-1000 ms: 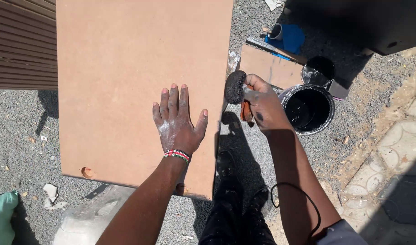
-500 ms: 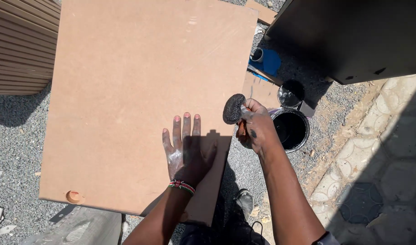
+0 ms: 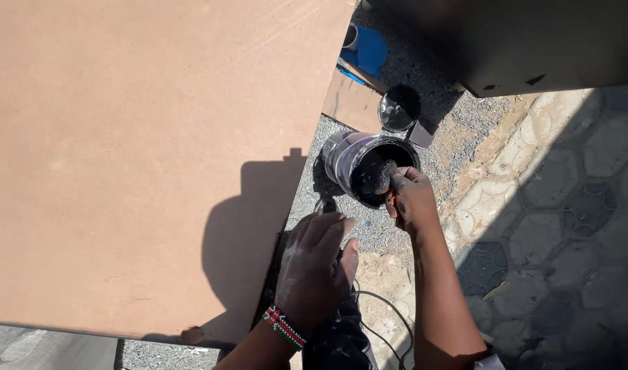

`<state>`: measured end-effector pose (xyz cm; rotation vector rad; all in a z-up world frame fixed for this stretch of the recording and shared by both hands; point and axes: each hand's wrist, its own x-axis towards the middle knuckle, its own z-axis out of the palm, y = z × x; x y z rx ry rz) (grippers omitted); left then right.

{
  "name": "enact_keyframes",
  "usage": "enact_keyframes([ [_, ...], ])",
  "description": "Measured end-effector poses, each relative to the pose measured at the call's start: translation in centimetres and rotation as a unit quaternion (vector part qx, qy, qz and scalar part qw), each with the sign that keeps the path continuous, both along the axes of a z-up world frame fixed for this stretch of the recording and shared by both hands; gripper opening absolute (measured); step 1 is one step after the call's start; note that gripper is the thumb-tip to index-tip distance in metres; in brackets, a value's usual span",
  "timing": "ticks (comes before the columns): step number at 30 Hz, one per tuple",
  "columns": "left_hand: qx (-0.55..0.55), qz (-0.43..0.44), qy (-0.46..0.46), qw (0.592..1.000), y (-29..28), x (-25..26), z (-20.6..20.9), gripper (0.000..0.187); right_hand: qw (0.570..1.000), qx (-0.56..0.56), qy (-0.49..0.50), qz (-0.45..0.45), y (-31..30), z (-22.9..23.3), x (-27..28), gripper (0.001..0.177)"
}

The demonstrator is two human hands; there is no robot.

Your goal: Painting the edges of a wooden panel with black paint using a sponge applicator

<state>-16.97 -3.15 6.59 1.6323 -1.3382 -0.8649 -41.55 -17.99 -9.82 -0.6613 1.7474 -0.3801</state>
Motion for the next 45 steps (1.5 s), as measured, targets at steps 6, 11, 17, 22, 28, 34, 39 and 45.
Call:
enact_keyframes([
  [6, 0.232, 0.027, 0.013, 0.972, 2.4, -11.0, -17.3, 0.031, 0.893, -0.041, 0.303, 0.329, -1.3, -12.6, -7.5, 0.037],
  [11, 0.354, 0.057, 0.063, 0.931, -0.1, -10.0, -20.1, 0.032, 0.855, -0.066, 0.316, 0.406, -2.3, -15.5, -4.9, 0.032],
  [17, 0.446, 0.087, 0.116, 0.883, -0.3, -9.0, -21.5, 0.035, 0.840, -0.044, 0.321, 0.434, -4.0, -18.7, -4.1, 0.036],
  [22, 0.464, 0.117, 0.127, 0.869, -1.5, -8.6, -19.1, 0.040, 0.832, -0.004, 0.322, 0.452, -4.9, -18.4, -2.9, 0.033],
  [28, 0.440, 0.144, 0.151, 0.873, -1.8, -9.4, -20.3, 0.049, 0.844, -0.002, 0.308, 0.439, -5.4, -18.9, -3.1, 0.036],
  [34, 0.407, 0.148, 0.213, 0.876, -1.4, -10.9, -21.7, 0.062, 0.847, 0.228, 0.269, 0.398, -7.2, -7.2, 3.7, 0.076],
  [39, 0.324, 0.219, 0.387, 0.835, -2.9, -11.8, -20.0, 0.071, 0.873, 0.170, 0.169, 0.425, -6.5, -10.5, -1.1, 0.058],
  [45, 0.315, 0.232, 0.455, 0.799, -2.0, -13.6, -22.6, 0.076, 0.891, 0.100, 0.039, 0.441, -2.7, -14.2, -5.2, 0.041],
])
